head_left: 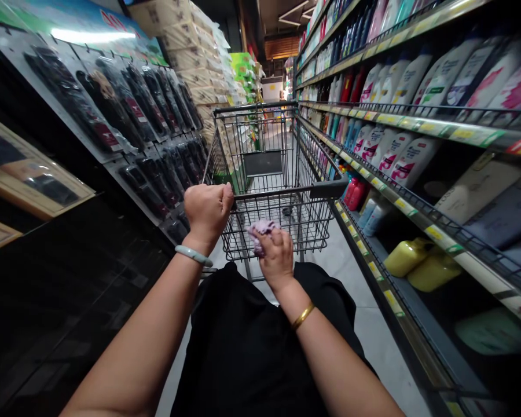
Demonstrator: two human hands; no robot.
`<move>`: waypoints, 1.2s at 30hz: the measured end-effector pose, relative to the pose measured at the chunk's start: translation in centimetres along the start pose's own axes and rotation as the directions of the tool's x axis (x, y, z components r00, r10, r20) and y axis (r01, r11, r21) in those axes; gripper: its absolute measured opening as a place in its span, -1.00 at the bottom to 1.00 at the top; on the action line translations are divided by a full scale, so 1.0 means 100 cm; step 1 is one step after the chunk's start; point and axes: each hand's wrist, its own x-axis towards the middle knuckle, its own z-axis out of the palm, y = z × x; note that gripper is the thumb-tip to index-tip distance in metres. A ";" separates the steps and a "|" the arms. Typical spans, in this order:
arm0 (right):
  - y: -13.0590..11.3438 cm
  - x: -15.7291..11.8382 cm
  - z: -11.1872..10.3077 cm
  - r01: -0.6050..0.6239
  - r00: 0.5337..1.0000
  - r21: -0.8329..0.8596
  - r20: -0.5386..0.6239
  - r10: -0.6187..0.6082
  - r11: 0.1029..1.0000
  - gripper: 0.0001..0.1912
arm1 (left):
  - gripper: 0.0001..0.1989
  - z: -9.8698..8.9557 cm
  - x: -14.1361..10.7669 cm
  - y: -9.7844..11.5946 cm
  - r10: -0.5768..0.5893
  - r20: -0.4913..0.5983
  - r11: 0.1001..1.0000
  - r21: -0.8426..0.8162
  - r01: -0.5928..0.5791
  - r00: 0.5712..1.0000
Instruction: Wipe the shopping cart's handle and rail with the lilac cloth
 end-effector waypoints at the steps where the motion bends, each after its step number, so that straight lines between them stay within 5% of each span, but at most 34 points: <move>1: -0.004 -0.004 0.005 0.044 0.998 -0.022 0.044 -0.043 0.999 -0.62 | -0.49 -0.004 -0.001 0.004 -0.009 0.002 1.000 -0.005 0.009 1.000; 7: -0.012 -0.012 0.023 0.100 0.986 -0.072 0.142 -0.089 0.992 -0.70 | -0.71 -0.020 -0.004 0.061 0.023 0.036 0.977 -0.212 -0.015 0.999; 13: -0.009 -0.008 0.025 0.088 0.961 -0.104 0.272 -0.057 0.991 -0.71 | -0.63 0.006 0.001 0.102 0.012 0.019 0.971 -0.241 -0.007 1.000; 16: -0.007 -0.003 0.013 0.091 0.950 -0.093 0.307 -0.058 0.991 -0.73 | -0.61 0.018 0.000 0.099 -0.021 -0.030 0.982 -0.189 0.015 0.999; 21: 0.005 0.005 -0.001 0.068 0.986 -0.163 0.159 -0.042 0.984 -0.69 | -0.58 0.023 -0.002 0.088 -0.047 -0.009 0.977 -0.209 0.044 0.999; 26: 0.011 0.005 -0.004 0.146 0.966 -0.131 0.231 -0.113 0.981 -0.73 | -0.59 0.021 -0.003 0.077 -0.052 0.008 0.977 -0.208 0.052 0.999; 32: 0.010 0.058 -0.044 0.078 0.993 -0.161 -0.077 -0.092 0.984 -0.65 | -0.62 0.017 -0.004 0.064 -0.061 0.017 0.969 -0.238 0.063 0.998; 36: 0.019 0.054 -0.038 0.239 0.968 -0.254 -0.011 -0.250 0.937 -0.79 | -0.62 0.015 -0.005 0.057 -0.070 0.025 0.961 -0.268 0.074 0.997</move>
